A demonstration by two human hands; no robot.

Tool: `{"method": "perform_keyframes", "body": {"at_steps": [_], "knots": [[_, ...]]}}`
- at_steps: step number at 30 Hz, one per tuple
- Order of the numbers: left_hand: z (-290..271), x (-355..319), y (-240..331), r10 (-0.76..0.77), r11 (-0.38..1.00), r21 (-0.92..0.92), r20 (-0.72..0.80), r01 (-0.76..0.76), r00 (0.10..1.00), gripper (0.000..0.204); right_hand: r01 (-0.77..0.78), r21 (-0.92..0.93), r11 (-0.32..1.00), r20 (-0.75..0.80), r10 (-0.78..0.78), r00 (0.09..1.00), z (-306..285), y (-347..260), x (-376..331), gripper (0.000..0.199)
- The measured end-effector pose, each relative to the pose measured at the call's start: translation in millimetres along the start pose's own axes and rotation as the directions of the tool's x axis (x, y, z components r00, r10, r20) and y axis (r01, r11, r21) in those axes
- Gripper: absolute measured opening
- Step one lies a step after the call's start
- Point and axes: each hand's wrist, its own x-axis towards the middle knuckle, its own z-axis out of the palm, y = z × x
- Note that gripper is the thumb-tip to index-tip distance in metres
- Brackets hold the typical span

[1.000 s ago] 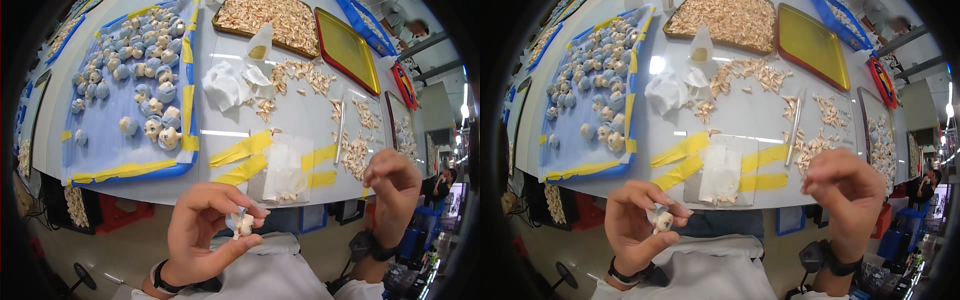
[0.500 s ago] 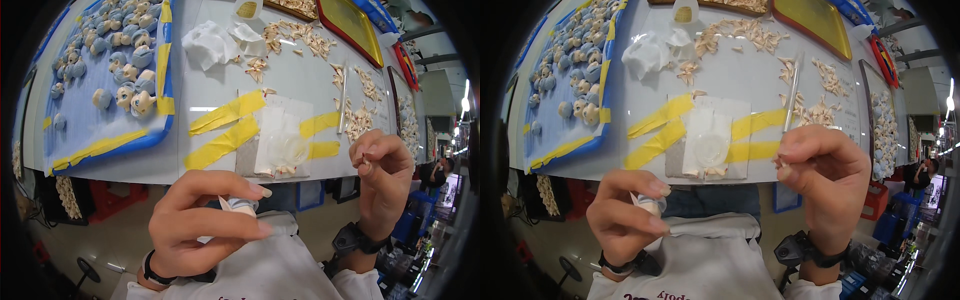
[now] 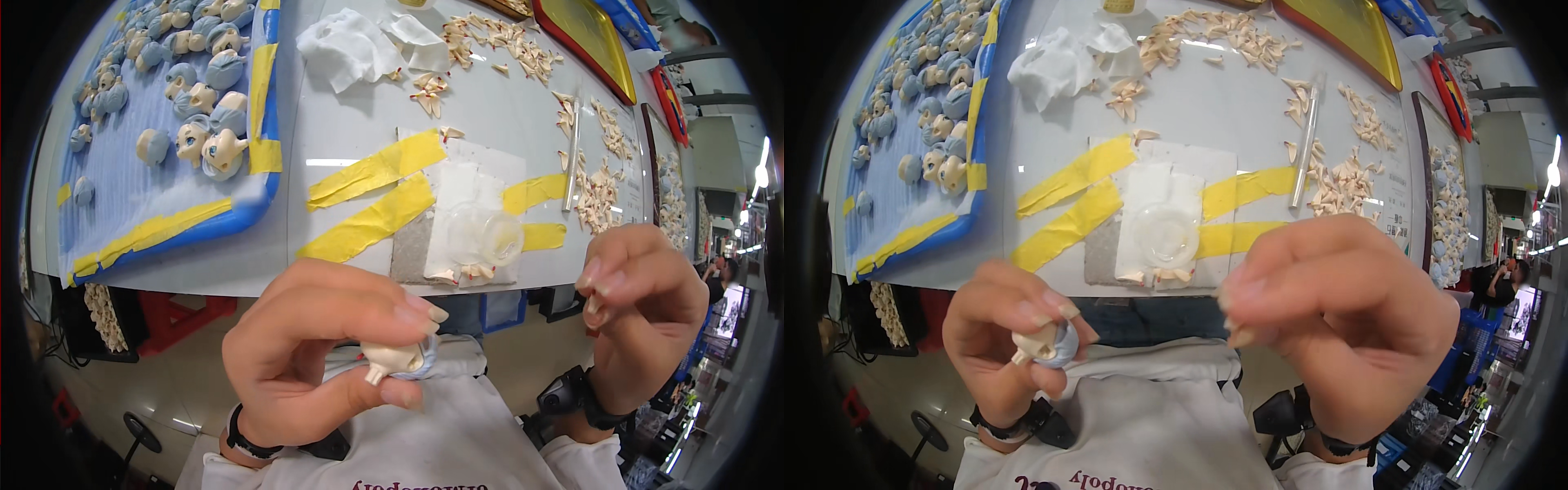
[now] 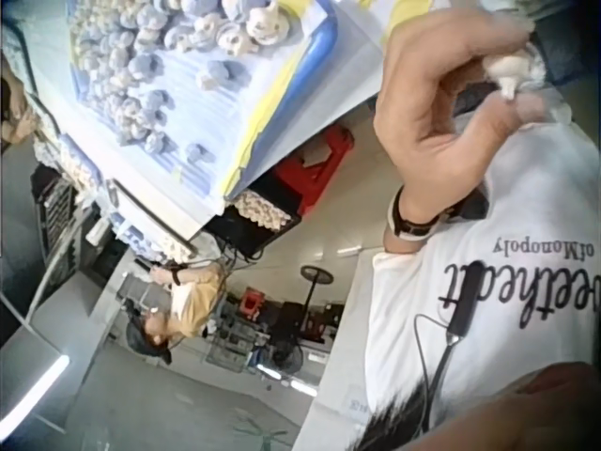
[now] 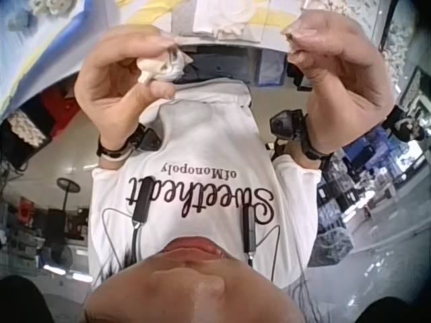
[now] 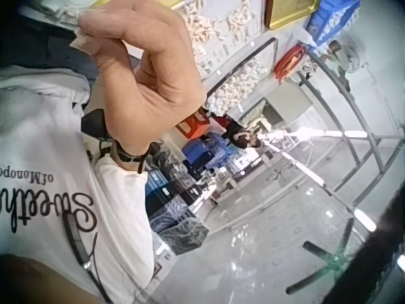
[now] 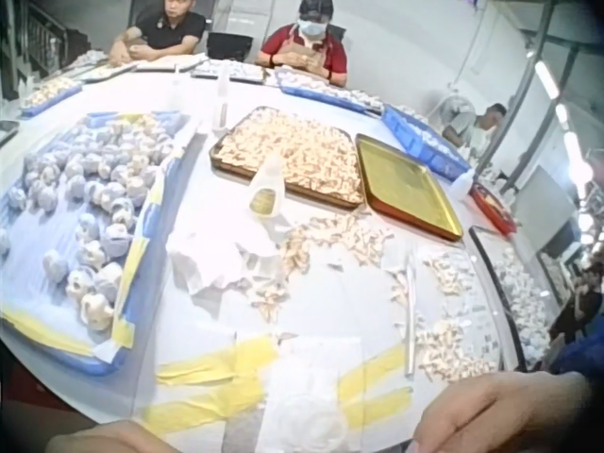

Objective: The person assembles small doll heads by attaching tiny white components, likely ears, to the sides of each head. They pick up a head from a blue tray, attach the parts by hand, and place the finished head back on the tray, repeating this process throughout the clip.

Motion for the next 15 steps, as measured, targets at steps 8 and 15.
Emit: {"method": "perform_keyframes", "body": {"at_steps": [8, 15], "knots": [[3.9, 2.7, -1.9, 0.023, 1.0, 0.022, -0.027, -0.022, 0.999, 0.043, -0.018, -0.044, 0.999, -0.064, 0.015, 0.998, 3.7, 8.3, 5.4, 0.011], [4.0, 0.5, 0.6, -0.037, 0.999, 0.007, -0.053, 0.038, 0.998, 0.044, 0.308, -0.542, 0.782, 0.086, -0.312, 0.946, 17.5, 12.1, 17.0, 0.022]]}}
